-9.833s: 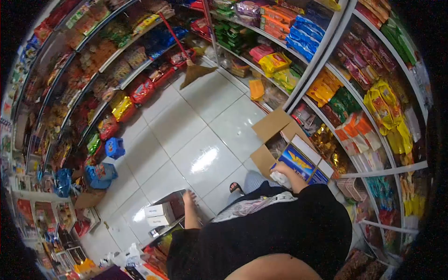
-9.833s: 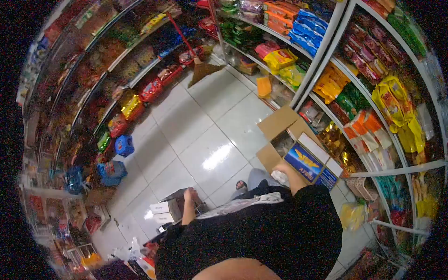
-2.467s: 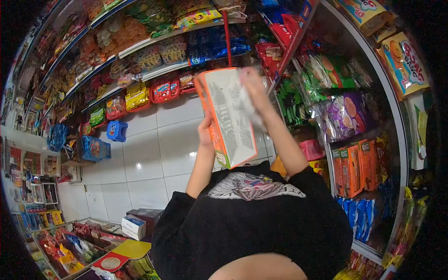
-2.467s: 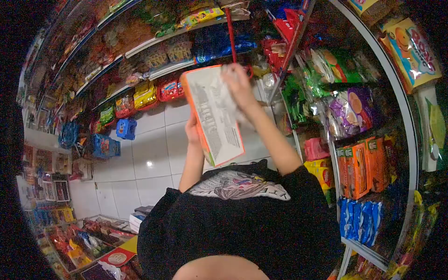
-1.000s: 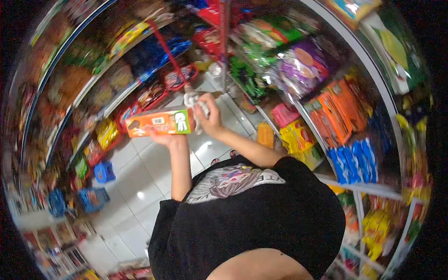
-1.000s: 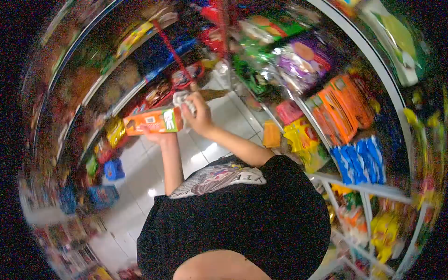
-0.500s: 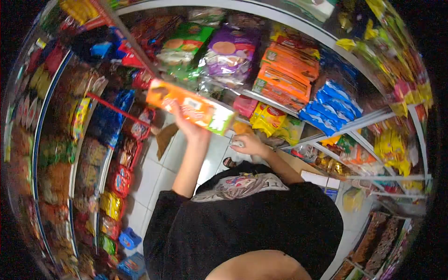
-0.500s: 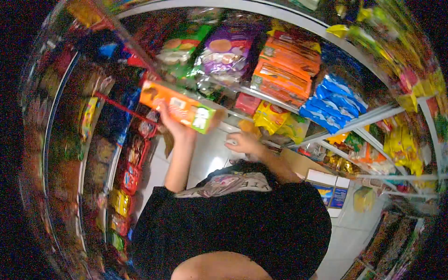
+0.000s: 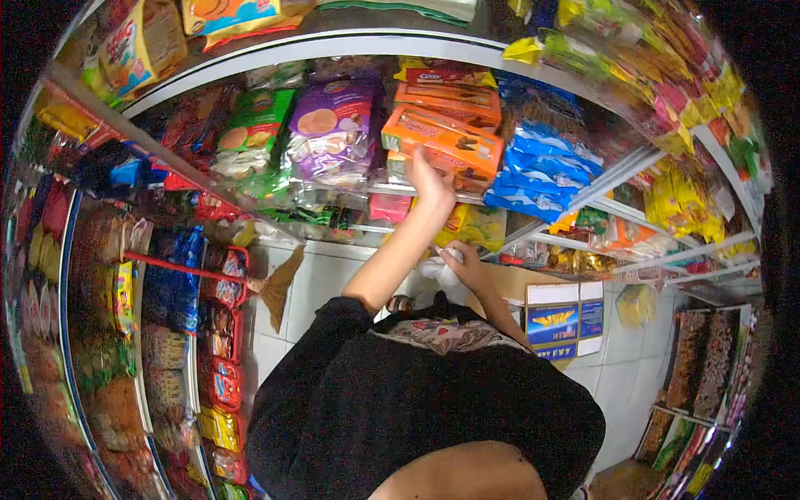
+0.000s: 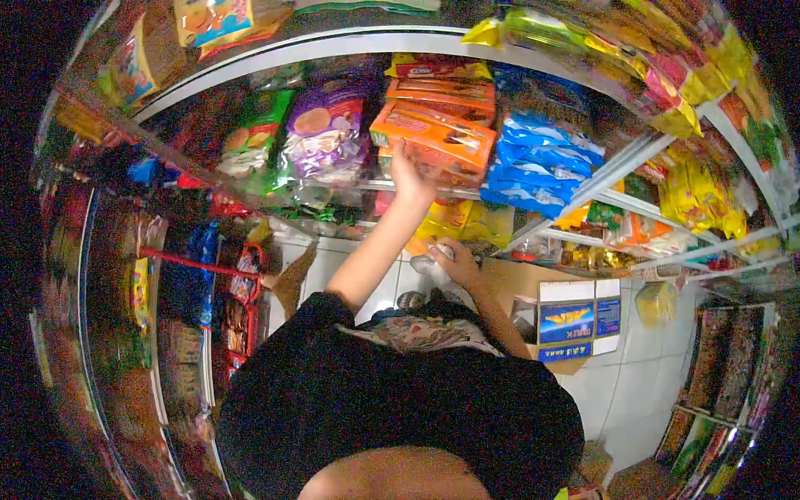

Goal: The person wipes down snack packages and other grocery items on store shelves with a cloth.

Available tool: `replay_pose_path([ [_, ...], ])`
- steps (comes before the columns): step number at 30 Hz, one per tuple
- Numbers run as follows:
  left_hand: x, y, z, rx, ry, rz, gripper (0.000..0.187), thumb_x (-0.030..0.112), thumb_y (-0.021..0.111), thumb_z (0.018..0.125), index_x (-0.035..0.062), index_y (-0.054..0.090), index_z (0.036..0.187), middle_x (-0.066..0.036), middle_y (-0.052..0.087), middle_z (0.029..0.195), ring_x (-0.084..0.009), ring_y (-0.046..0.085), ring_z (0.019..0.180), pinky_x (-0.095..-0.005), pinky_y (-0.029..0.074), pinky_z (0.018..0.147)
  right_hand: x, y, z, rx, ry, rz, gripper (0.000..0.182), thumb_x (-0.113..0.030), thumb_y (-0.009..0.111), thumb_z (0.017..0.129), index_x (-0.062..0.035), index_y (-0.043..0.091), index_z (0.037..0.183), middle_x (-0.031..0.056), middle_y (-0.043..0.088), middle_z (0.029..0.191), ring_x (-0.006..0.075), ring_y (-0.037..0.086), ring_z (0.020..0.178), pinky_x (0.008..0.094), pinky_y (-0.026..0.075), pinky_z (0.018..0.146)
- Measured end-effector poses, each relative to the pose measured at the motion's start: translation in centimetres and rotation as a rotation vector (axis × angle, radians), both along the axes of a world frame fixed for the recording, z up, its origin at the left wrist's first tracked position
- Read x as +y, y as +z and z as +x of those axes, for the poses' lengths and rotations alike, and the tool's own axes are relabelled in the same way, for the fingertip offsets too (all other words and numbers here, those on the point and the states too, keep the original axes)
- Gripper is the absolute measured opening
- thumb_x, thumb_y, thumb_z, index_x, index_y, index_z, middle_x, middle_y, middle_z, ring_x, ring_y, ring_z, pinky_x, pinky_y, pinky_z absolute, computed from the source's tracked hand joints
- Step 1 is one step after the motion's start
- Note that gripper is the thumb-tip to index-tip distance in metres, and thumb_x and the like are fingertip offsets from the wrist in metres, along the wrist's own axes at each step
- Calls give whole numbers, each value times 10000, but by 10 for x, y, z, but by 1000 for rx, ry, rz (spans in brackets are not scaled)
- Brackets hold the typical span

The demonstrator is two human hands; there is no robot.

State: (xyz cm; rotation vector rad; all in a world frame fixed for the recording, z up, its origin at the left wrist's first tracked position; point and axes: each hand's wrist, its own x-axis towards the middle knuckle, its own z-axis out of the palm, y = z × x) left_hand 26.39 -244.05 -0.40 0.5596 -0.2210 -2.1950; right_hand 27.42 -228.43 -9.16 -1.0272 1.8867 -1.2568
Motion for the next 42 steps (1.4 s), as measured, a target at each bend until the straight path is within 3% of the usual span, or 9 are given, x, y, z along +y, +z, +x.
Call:
replay_pose_path([
  [12, -18, -2, 19, -123, -159, 10, 287, 286, 477, 689, 69, 400, 861, -61, 407, 826, -228, 455, 761, -359, 425, 643, -44, 90, -27, 399, -61, -283, 364, -272, 560, 659, -46, 467, 927, 124, 531, 830, 223, 518, 776, 309, 402, 676],
  [15, -13, -36, 19, -498, 223, -792, 361, 313, 519, 652, 54, 438, 890, -75, 446, 887, -216, 470, 750, -325, 392, 657, -82, 163, -62, 534, -177, 31, 429, -332, 528, 662, -83, 433, 998, 157, 515, 895, 245, 512, 826, 335, 412, 682],
  [18, -14, 28, 36, -1098, 420, -2250, 382, 231, 528, 623, 120, 426, 975, -96, 437, 938, -238, 411, 879, -433, 295, 715, -125, 192, -104, 895, -163, 146, 466, -322, 497, 660, -109, 398, 1063, 184, 475, 953, 299, 481, 854, 346, 382, 735],
  [21, -34, 3, 15, -1137, 313, -2417, 351, 233, 490, 661, 163, 429, 1000, -66, 439, 945, -203, 413, 870, -438, 296, 712, -183, 179, -151, 1159, -51, 444, 551, -294, 480, 638, -58, 331, 1114, 203, 370, 1099, 289, 355, 1032, 326, 306, 846],
  [28, -42, -6, -2, -1342, 277, -2307, 442, 283, 533, 642, 204, 404, 1057, -51, 427, 905, -190, 418, 839, -389, 298, 701, -245, 115, -214, 1929, -271, -64, 370, -232, 434, 670, -38, 456, 984, 155, 491, 960, 293, 448, 915, 383, 325, 801],
  [33, -59, 5, 21, -813, 32, -2184, 451, 194, 532, 651, 131, 398, 1076, -77, 404, 1024, -234, 362, 977, -391, 258, 828, -223, 149, -198, 1434, -118, -47, 342, -288, 458, 681, -89, 473, 958, 116, 514, 917, 275, 485, 853, 378, 361, 734],
  [37, -61, 10, 99, -290, -194, -601, 352, 272, 391, 766, 6, 439, 990, -126, 485, 935, -216, 485, 876, -362, 436, 693, -166, 202, -114, 1336, -37, 67, 334, -300, 436, 705, -179, 470, 1014, 112, 548, 780, 257, 519, 764, 363, 398, 662],
  [38, -64, 11, 123, -166, -173, -408, 437, 354, 352, 755, 8, 400, 1017, -95, 483, 917, -182, 499, 819, -366, 470, 618, -148, 224, -77, 1285, 28, 298, 342, -263, 446, 699, -221, 460, 1038, 104, 548, 701, 249, 537, 652, 364, 415, 585],
  [42, -44, 28, 175, 347, -150, -113, 689, 560, 357, 668, 17, 349, 1093, -132, 449, 1006, -208, 460, 909, -364, 445, 655, -126, 204, -9, 1328, 515, -308, 447, -107, 483, 596, -148, 459, 1041, 45, 491, 554, 172, 500, 492, 315, 382, 440],
])
